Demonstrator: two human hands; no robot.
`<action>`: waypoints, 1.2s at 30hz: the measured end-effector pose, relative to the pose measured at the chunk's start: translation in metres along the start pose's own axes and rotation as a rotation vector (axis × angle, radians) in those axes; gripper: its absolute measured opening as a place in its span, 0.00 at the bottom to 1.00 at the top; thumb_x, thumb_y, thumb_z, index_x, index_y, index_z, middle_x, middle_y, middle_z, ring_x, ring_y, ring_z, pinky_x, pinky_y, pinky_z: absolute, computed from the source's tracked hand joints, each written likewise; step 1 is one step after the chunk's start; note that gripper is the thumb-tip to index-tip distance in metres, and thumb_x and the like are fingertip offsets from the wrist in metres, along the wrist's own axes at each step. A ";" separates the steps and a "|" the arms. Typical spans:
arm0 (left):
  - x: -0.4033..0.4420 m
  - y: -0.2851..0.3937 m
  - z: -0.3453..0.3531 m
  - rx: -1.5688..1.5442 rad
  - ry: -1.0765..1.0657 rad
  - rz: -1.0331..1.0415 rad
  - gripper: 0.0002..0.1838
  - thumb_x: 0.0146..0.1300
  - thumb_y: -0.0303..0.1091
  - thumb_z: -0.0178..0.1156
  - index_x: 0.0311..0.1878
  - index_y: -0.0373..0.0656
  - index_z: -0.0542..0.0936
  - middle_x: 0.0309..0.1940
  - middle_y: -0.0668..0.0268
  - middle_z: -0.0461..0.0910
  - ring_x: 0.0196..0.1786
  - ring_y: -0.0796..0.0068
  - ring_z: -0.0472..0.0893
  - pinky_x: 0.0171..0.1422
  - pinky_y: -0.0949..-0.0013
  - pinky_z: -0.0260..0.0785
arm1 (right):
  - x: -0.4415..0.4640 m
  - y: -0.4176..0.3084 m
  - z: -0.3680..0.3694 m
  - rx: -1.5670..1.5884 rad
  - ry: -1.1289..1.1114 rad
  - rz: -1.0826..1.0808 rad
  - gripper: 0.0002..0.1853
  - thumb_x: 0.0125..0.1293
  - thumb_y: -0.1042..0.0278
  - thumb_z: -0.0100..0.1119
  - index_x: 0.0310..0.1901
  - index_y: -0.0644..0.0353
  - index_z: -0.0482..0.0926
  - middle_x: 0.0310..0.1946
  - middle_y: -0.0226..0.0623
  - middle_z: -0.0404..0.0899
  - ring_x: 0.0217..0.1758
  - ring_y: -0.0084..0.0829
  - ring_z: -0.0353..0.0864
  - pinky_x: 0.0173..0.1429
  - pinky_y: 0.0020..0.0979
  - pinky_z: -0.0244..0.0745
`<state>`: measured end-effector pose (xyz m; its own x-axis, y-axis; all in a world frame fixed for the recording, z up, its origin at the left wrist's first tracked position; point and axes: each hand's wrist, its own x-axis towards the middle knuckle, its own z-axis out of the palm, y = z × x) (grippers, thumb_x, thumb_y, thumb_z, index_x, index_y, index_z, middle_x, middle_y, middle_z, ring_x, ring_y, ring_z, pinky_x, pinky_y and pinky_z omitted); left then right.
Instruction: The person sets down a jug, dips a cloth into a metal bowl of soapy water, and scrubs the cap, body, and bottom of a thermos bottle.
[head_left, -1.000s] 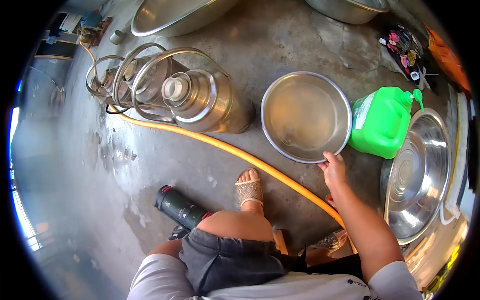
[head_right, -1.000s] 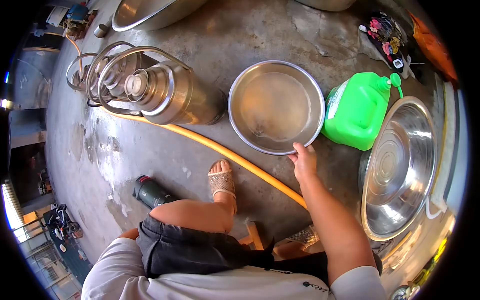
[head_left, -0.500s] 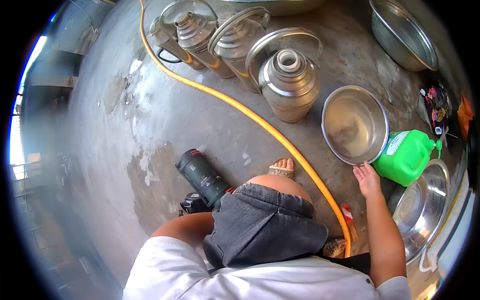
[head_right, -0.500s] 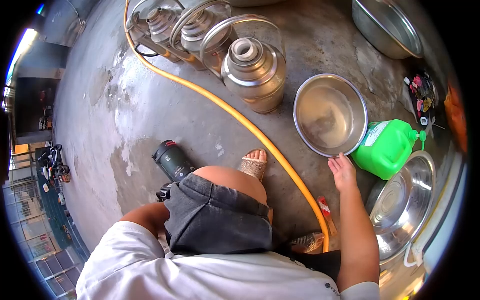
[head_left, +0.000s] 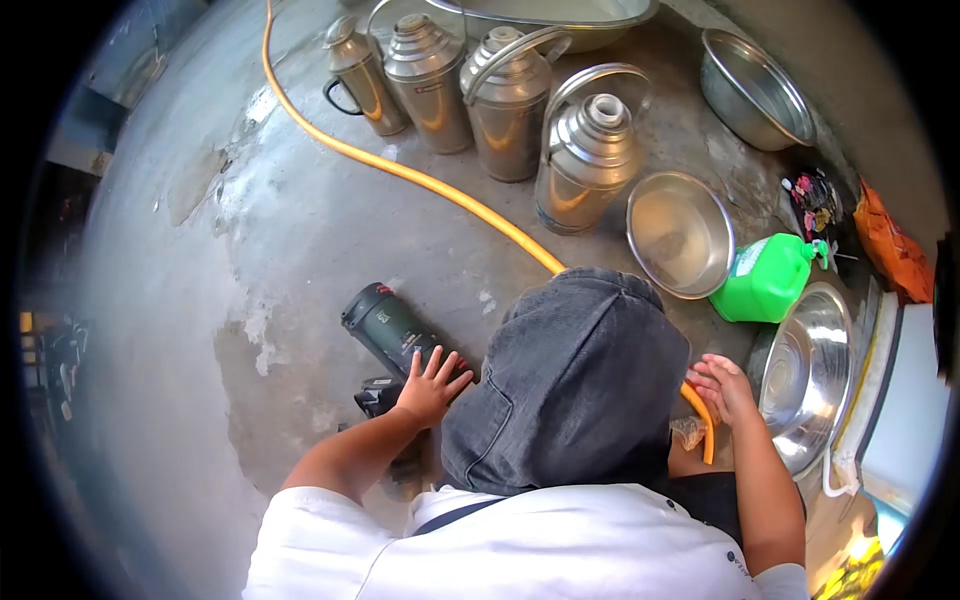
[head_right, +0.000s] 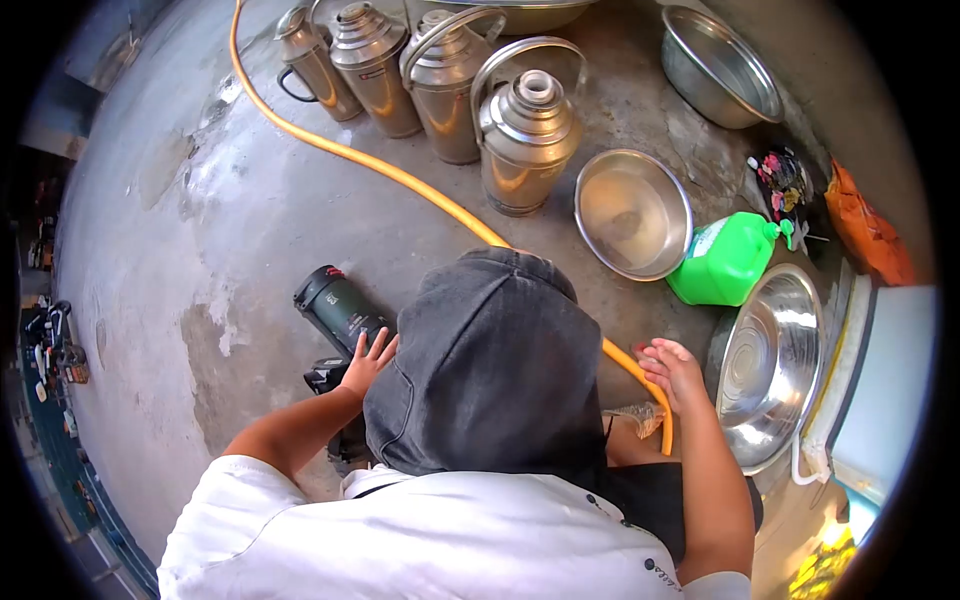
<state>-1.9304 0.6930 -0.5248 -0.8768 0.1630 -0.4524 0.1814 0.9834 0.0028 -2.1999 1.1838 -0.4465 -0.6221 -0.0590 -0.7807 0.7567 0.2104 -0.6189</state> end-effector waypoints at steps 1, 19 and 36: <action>0.007 -0.004 -0.002 0.088 -0.046 0.062 0.41 0.57 0.44 0.65 0.76 0.65 0.63 0.79 0.60 0.53 0.81 0.45 0.48 0.78 0.33 0.43 | -0.001 -0.001 0.003 -0.010 -0.033 -0.032 0.18 0.75 0.62 0.53 0.61 0.60 0.72 0.52 0.38 0.79 0.48 0.32 0.84 0.50 0.30 0.80; 0.101 -0.028 -0.067 -0.014 -0.172 0.183 0.38 0.56 0.43 0.65 0.72 0.53 0.66 0.73 0.59 0.59 0.76 0.51 0.54 0.75 0.39 0.47 | -0.140 -0.031 -0.134 -0.691 0.111 -0.380 0.20 0.71 0.60 0.57 0.61 0.59 0.76 0.45 0.37 0.86 0.50 0.30 0.84 0.57 0.32 0.76; 0.260 0.003 -0.202 -0.040 0.055 0.251 0.39 0.51 0.41 0.69 0.69 0.50 0.68 0.67 0.58 0.64 0.70 0.52 0.60 0.71 0.45 0.54 | -0.277 0.295 -0.241 0.396 0.966 -0.026 0.15 0.72 0.64 0.56 0.57 0.58 0.78 0.43 0.31 0.83 0.43 0.25 0.84 0.48 0.28 0.78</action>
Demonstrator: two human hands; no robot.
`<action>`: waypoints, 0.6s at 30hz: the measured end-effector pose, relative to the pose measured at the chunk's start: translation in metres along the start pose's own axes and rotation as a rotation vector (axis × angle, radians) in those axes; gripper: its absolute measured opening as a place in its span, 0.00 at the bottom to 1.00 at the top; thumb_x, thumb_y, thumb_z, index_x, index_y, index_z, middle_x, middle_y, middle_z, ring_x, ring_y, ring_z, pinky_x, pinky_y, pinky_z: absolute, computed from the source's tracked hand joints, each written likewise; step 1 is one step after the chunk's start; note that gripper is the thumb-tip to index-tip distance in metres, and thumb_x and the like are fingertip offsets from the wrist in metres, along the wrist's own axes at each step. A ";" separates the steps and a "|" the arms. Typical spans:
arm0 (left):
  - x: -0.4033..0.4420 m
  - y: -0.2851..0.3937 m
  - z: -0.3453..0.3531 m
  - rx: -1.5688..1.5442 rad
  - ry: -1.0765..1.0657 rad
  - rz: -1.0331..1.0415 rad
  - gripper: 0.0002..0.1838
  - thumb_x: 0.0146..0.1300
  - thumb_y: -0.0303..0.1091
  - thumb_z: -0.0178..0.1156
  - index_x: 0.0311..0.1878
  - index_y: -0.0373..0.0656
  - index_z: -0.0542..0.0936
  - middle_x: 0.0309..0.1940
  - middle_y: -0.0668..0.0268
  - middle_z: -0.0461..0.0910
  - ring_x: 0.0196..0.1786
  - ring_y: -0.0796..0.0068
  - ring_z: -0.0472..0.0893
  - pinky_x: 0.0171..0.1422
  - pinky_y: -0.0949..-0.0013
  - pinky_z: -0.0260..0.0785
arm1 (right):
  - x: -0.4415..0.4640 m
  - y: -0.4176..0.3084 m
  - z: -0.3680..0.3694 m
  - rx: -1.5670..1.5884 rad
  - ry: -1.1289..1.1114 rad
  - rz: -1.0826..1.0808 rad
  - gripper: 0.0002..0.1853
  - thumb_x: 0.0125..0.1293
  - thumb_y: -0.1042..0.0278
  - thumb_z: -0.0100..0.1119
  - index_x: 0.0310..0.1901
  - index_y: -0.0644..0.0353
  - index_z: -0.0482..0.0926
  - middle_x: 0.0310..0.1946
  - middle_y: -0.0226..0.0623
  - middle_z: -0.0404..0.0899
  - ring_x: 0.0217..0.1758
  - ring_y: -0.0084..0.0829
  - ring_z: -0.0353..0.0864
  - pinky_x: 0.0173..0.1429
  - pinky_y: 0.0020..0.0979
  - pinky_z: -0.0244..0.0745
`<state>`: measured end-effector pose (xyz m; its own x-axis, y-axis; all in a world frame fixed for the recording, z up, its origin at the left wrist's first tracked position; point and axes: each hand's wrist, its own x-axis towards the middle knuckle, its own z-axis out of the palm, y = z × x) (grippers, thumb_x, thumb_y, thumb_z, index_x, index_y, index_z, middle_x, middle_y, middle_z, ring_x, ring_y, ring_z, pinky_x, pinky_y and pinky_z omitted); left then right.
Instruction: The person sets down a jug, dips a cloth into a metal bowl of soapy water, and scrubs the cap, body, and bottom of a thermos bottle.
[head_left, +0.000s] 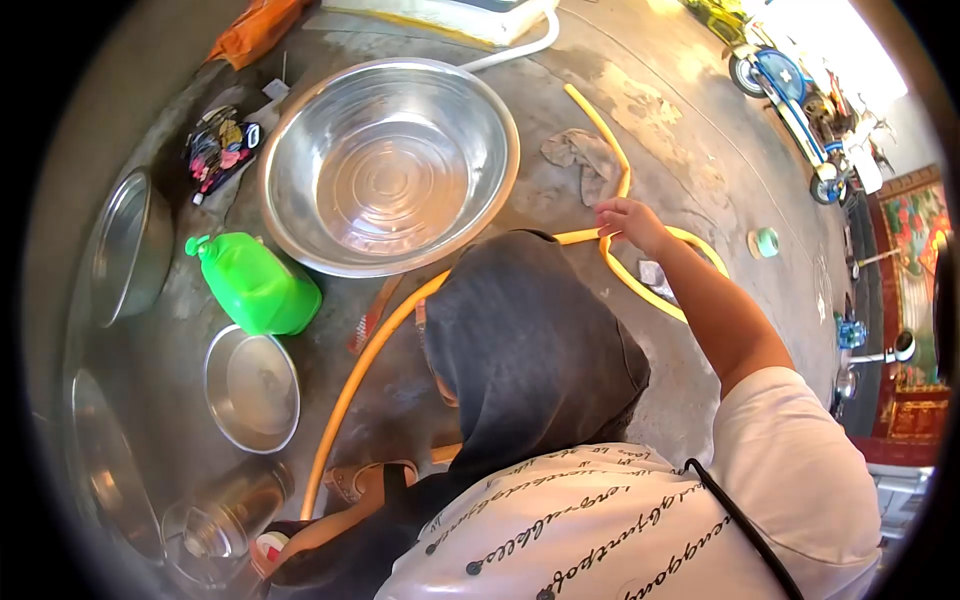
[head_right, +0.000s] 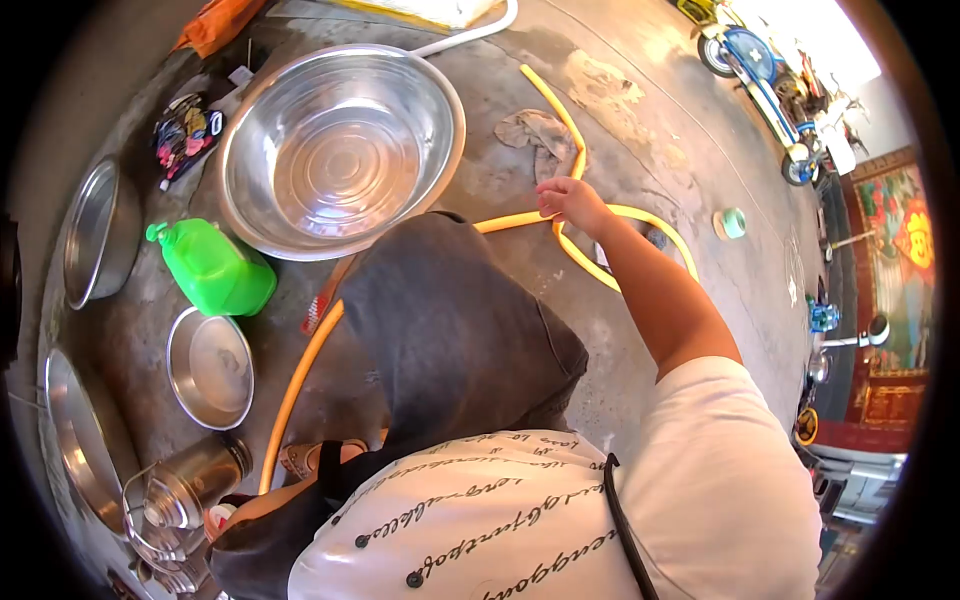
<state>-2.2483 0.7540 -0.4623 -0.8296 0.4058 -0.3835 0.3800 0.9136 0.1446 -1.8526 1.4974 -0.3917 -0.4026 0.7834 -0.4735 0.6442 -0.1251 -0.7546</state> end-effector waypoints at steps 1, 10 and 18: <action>0.010 0.003 -0.007 0.006 0.008 -0.006 0.39 0.50 0.41 0.70 0.68 0.49 0.68 0.67 0.58 0.64 0.70 0.52 0.61 0.70 0.45 0.54 | -0.001 0.022 -0.008 0.042 0.074 0.059 0.15 0.72 0.64 0.56 0.57 0.57 0.78 0.43 0.31 0.83 0.43 0.25 0.84 0.48 0.29 0.77; 0.044 0.011 -0.050 0.031 0.067 -0.072 0.40 0.47 0.41 0.72 0.66 0.48 0.69 0.64 0.58 0.67 0.67 0.53 0.64 0.68 0.48 0.58 | -0.025 0.248 -0.072 -0.729 0.351 0.293 0.13 0.66 0.68 0.57 0.49 0.59 0.84 0.51 0.42 0.85 0.54 0.39 0.84 0.56 0.42 0.78; 0.043 -0.002 -0.078 0.018 0.129 -0.158 0.41 0.45 0.40 0.74 0.65 0.46 0.70 0.61 0.57 0.70 0.64 0.53 0.68 0.66 0.51 0.61 | -0.016 0.237 -0.044 -1.069 -0.015 0.689 0.23 0.55 0.77 0.63 0.55 0.60 0.83 0.82 0.37 0.40 0.74 0.45 0.66 0.68 0.46 0.74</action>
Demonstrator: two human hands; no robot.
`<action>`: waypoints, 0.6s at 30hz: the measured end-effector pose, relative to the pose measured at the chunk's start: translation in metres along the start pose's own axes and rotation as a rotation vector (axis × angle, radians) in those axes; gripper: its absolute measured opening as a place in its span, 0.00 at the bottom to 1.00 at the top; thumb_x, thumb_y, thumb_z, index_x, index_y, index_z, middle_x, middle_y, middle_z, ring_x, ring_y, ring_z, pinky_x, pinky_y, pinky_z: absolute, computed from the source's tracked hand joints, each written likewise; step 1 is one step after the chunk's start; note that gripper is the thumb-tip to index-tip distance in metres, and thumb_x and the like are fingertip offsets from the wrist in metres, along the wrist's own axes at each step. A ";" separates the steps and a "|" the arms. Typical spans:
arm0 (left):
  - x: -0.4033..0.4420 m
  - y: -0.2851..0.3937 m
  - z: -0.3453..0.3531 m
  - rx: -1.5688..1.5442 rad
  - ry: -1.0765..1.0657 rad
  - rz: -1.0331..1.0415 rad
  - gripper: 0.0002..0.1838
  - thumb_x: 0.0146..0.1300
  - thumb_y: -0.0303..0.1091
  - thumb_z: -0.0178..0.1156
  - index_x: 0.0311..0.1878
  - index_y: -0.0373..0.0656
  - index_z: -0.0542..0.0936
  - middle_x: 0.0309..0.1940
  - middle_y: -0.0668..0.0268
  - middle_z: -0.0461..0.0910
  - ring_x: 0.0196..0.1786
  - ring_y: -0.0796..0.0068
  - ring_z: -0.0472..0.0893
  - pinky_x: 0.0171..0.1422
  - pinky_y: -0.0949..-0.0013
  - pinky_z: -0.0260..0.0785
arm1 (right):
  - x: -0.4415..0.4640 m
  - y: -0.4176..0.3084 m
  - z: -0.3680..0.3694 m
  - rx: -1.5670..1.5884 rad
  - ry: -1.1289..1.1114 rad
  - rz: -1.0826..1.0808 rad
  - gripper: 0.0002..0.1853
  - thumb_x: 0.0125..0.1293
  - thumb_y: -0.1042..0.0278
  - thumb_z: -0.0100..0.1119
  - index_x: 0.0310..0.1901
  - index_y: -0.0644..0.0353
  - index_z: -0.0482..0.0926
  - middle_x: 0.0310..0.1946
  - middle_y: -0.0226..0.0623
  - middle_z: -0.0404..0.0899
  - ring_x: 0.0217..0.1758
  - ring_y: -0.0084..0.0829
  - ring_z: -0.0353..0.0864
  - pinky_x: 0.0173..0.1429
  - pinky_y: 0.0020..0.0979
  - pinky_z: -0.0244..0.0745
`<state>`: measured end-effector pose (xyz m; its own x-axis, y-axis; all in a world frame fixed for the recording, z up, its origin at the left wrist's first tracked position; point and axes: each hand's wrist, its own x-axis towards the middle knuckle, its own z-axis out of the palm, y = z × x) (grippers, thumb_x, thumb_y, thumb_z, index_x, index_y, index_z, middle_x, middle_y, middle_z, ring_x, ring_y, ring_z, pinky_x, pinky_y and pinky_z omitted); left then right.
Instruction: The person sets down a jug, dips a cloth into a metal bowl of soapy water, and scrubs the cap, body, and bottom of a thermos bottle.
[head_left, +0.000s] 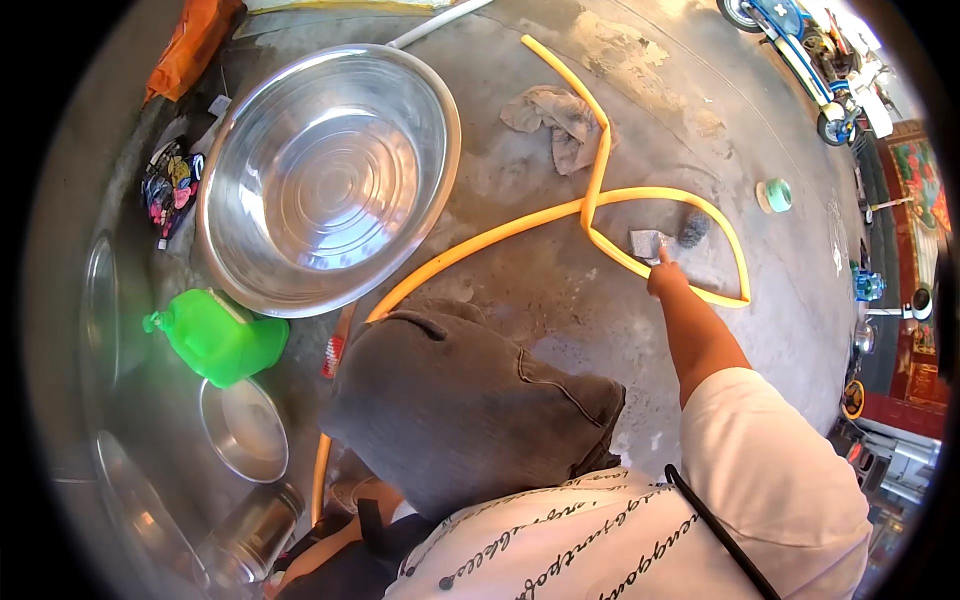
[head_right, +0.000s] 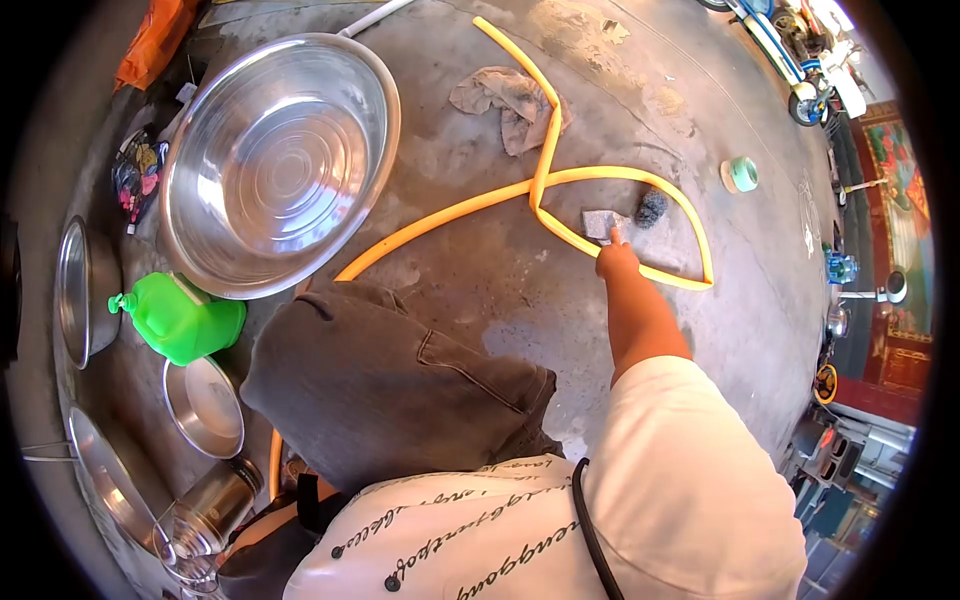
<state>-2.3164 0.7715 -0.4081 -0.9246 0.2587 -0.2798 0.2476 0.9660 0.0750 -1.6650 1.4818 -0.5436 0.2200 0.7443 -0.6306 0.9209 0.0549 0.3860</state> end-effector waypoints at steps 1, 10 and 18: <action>-0.001 -0.003 -0.006 -0.001 0.006 -0.011 0.41 0.44 0.40 0.74 0.65 0.46 0.70 0.60 0.57 0.70 0.64 0.53 0.68 0.66 0.51 0.61 | 0.005 -0.002 0.002 -0.015 -0.030 0.009 0.25 0.53 0.79 0.64 0.57 0.61 0.82 0.83 0.34 0.32 0.75 0.46 0.65 0.69 0.46 0.73; -0.016 -0.037 -0.041 -0.039 0.091 -0.086 0.41 0.41 0.39 0.76 0.63 0.44 0.71 0.57 0.57 0.73 0.61 0.53 0.72 0.63 0.54 0.64 | 0.061 0.005 0.015 -0.136 -0.136 -0.048 0.30 0.55 0.80 0.63 0.63 0.61 0.78 0.82 0.38 0.28 0.72 0.49 0.70 0.70 0.41 0.72; -0.025 -0.067 -0.064 -0.073 0.165 -0.071 0.42 0.39 0.38 0.78 0.61 0.43 0.72 0.55 0.56 0.75 0.58 0.54 0.75 0.61 0.57 0.68 | 0.145 0.035 0.088 -0.592 -0.267 -0.416 0.12 0.59 0.71 0.55 0.39 0.63 0.87 0.47 0.48 0.85 0.55 0.45 0.84 0.57 0.44 0.78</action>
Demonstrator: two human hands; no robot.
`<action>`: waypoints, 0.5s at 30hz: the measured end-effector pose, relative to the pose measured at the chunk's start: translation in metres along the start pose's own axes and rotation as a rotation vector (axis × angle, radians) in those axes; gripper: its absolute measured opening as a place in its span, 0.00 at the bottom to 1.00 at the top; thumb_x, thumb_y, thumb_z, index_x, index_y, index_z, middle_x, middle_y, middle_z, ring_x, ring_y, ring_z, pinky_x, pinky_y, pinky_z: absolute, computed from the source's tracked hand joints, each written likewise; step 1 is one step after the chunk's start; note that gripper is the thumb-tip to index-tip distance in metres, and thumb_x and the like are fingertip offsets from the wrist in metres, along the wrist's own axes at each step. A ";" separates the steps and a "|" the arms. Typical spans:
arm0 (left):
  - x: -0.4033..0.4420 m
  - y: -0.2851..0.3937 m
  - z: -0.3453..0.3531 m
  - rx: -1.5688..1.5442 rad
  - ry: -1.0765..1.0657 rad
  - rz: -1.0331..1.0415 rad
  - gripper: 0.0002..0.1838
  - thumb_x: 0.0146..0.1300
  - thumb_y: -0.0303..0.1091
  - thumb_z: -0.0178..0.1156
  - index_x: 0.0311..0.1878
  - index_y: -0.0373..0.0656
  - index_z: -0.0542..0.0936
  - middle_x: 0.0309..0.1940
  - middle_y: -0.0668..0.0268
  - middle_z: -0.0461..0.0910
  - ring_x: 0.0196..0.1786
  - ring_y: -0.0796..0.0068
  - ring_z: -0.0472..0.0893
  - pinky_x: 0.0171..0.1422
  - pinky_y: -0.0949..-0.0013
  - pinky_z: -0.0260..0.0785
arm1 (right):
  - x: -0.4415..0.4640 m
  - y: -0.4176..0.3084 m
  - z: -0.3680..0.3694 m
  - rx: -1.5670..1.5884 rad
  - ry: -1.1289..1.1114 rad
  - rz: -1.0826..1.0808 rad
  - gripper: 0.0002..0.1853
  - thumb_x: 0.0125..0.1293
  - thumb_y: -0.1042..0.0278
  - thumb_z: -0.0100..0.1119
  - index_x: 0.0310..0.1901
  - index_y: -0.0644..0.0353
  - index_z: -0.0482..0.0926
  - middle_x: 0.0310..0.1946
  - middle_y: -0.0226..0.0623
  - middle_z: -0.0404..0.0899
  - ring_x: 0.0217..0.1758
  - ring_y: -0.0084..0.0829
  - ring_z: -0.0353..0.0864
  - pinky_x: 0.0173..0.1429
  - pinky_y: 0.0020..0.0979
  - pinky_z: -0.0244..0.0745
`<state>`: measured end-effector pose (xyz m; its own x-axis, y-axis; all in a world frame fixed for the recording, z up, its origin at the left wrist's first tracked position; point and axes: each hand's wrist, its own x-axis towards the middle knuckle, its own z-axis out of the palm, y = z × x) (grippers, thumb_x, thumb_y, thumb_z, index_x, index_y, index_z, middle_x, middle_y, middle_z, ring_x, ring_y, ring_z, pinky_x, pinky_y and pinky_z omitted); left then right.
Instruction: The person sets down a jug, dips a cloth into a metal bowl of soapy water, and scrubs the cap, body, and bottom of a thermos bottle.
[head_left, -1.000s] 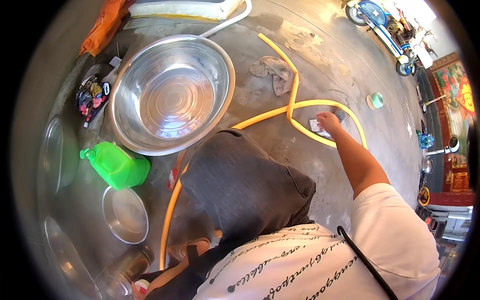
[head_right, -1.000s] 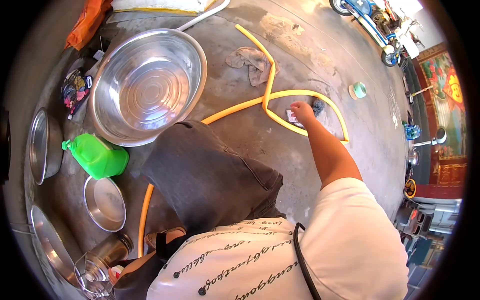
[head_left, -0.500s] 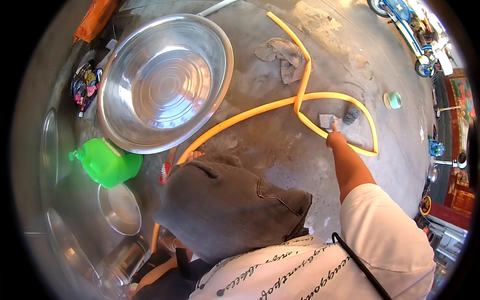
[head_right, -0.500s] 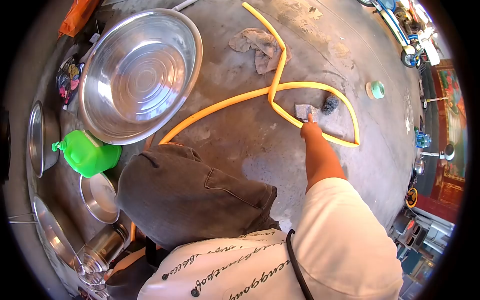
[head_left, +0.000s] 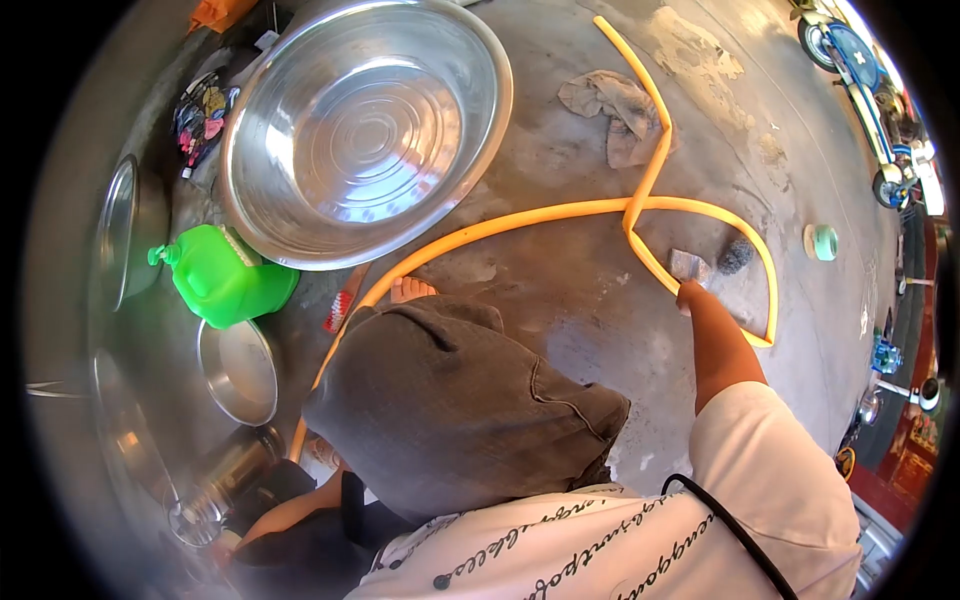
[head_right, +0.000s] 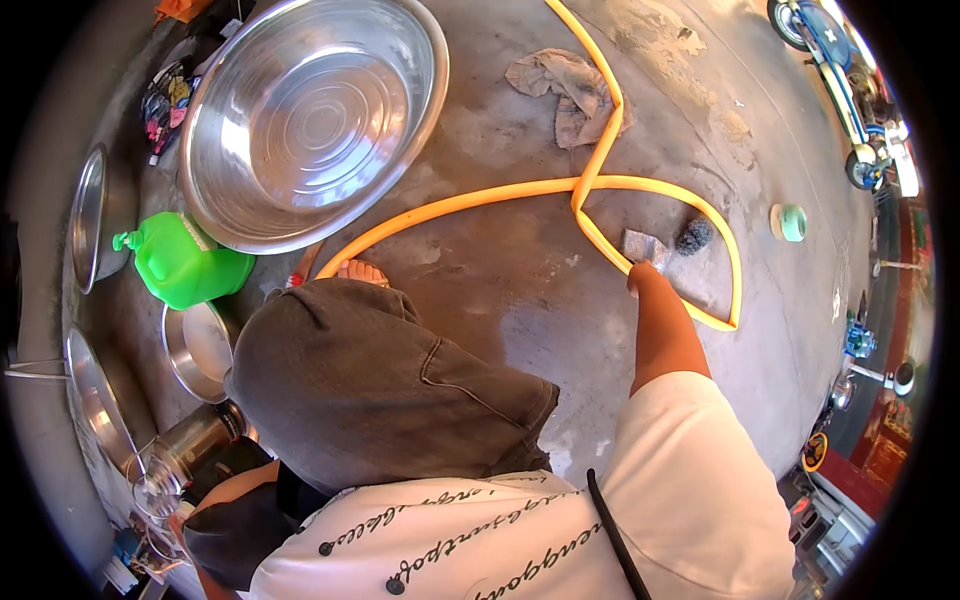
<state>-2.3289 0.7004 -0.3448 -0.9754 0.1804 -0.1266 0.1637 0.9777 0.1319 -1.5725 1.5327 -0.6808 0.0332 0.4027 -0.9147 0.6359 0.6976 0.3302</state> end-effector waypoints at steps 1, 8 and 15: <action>-0.001 -0.009 -0.003 -0.013 0.015 0.013 0.42 0.39 0.38 0.78 0.61 0.42 0.72 0.54 0.56 0.76 0.58 0.54 0.75 0.61 0.57 0.68 | 0.002 0.009 0.012 0.060 0.203 0.070 0.11 0.58 0.69 0.57 0.36 0.62 0.88 0.42 0.47 0.86 0.50 0.47 0.84 0.54 0.45 0.78; -0.031 -0.043 -0.018 -0.093 0.136 0.215 0.42 0.36 0.38 0.80 0.59 0.41 0.73 0.52 0.56 0.78 0.55 0.54 0.78 0.59 0.59 0.71 | -0.075 -0.037 -0.038 0.800 0.818 0.104 0.18 0.54 0.69 0.69 0.44 0.61 0.73 0.43 0.54 0.82 0.48 0.56 0.82 0.51 0.47 0.76; -0.073 0.121 -0.073 -0.097 -0.013 0.042 0.44 0.41 0.32 0.77 0.66 0.43 0.69 0.60 0.55 0.75 0.64 0.56 0.75 0.67 0.58 0.67 | -0.147 -0.087 -0.166 1.211 0.877 -0.665 0.18 0.64 0.66 0.59 0.54 0.63 0.80 0.41 0.39 0.86 0.42 0.41 0.84 0.48 0.36 0.76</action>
<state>-2.2490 0.7978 -0.2480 -0.9658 0.2232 -0.1320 0.1889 0.9542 0.2320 -1.7608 1.5114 -0.5368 -0.6314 0.7275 -0.2686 0.5706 0.2014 -0.7961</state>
